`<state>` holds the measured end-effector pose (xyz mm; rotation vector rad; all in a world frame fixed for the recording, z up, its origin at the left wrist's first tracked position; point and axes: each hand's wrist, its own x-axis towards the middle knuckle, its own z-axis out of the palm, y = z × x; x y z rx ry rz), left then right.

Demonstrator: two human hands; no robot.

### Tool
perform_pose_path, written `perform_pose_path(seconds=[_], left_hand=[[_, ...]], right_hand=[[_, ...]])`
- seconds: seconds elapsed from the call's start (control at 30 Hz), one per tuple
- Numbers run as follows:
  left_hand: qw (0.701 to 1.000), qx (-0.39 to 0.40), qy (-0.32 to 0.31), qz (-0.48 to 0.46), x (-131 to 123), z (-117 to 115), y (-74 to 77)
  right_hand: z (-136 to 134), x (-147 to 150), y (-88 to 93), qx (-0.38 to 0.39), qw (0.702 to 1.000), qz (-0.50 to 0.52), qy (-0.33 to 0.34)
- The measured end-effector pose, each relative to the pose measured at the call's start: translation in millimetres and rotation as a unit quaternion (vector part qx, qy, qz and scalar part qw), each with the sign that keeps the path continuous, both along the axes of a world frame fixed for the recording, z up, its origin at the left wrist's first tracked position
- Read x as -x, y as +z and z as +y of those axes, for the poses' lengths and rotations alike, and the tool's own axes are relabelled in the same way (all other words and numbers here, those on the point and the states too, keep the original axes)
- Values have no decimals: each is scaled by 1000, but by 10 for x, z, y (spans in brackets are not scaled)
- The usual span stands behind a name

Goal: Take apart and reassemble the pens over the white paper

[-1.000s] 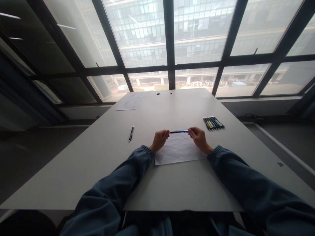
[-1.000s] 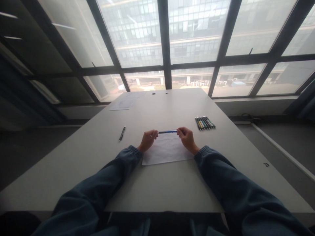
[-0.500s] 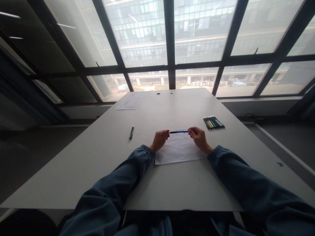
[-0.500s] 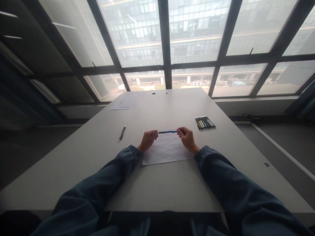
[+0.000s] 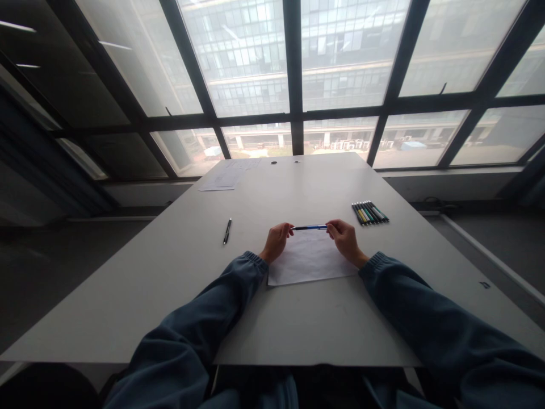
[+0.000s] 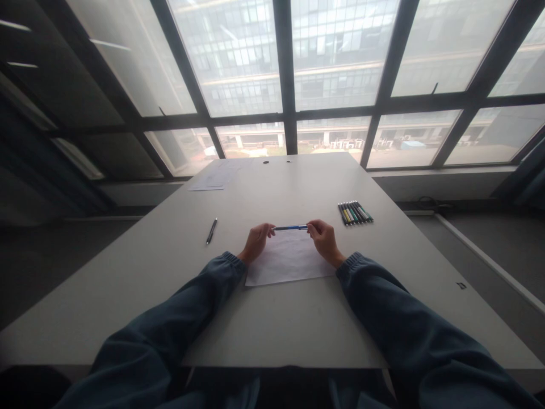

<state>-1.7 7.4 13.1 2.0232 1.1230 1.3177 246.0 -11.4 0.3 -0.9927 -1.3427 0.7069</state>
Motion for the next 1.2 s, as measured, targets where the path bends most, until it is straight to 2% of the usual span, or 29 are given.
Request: perform_pose_path(seconds=[0.17, 0.47, 0.83, 1.2], left_hand=[[1000, -7, -5, -17, -18, -25, 62], [996, -91, -15, 10, -26, -30, 68], [996, -82, 1, 20, -24, -41, 79], [998, -61, -10, 20, -23, -87, 118]], right_hand=[[23, -12, -19, 0, 1000, 6, -4], [18, -10, -24, 1, 1000, 7, -7], [24, -4, -14, 6, 1000, 5, -13], [-20, 11, 32, 0, 1000, 9, 7]])
